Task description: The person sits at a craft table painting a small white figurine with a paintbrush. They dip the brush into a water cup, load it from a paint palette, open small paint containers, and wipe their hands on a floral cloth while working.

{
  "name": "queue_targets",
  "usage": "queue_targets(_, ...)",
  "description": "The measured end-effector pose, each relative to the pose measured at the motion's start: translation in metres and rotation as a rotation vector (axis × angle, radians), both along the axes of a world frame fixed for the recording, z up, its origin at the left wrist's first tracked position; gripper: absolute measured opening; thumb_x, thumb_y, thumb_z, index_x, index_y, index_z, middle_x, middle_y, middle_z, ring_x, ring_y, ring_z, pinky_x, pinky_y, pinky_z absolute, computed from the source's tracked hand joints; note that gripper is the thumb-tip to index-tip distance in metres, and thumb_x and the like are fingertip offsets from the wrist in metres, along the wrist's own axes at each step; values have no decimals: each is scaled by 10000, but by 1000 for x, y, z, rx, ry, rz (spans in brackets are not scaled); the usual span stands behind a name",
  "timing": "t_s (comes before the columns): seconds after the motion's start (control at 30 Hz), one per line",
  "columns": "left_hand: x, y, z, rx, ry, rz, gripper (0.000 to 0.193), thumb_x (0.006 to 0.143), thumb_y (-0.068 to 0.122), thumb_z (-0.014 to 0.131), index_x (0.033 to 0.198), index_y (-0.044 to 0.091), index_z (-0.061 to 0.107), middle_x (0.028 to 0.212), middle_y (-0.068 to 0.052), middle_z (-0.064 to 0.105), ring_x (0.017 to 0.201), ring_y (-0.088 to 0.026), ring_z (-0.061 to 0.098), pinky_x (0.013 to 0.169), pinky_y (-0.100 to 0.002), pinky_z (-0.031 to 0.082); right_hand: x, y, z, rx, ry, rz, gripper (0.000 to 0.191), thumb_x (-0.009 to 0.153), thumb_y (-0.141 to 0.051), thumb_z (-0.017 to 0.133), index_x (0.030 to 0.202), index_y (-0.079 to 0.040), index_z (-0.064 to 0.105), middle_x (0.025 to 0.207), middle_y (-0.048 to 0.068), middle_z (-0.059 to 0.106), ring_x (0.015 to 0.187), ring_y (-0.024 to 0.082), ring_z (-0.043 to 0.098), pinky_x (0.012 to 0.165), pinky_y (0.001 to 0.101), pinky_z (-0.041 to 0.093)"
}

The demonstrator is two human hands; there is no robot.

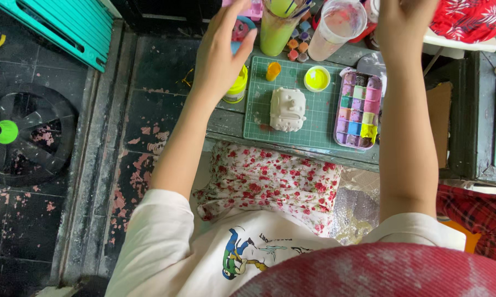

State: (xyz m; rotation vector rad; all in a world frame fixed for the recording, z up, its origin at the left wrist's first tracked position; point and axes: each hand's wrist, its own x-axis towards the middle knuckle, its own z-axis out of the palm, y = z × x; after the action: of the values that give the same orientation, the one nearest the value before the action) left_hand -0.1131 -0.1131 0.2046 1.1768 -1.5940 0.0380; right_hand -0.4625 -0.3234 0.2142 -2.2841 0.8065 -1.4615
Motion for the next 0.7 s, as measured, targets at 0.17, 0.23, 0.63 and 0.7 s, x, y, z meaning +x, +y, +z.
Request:
queue_targets(0.17,0,146,-56,219,370,-257,105,1093,65,626,1188,50,668,1105,-62,740,1032,-150,725,932,-308,577,-16,159,1,216,-602,188,156,1262,-72,583,1292,-69,430,1041,153,652,846,239,633,717,338,474)
queue_targets(0.23,-9,190,-106,404,635,-320,125,1089,104,617,1171,30,678,1035,-70,742,975,-150,736,886,-307,584,-11,218,-8,247,-664,219,136,1218,-96,556,1200,-86,421,1000,165,674,814,222,640,691,327,506)
queue_targets(0.63,-34,224,-280,679,545,-20,249,1038,272,654,1056,24,658,927,-14,651,861,-126,609,749,-274,502,55,368,-127,826,-474,228,124,1128,-90,559,1067,-66,454,948,144,723,853,155,676,753,282,517)
queue_targets(0.7,-33,225,-273,669,808,-215,242,1063,270,630,1054,29,623,880,24,606,815,-84,555,729,-246,469,66,377,-147,915,-463,232,126,1107,-106,572,1048,-64,469,913,136,733,788,127,664,666,258,489)
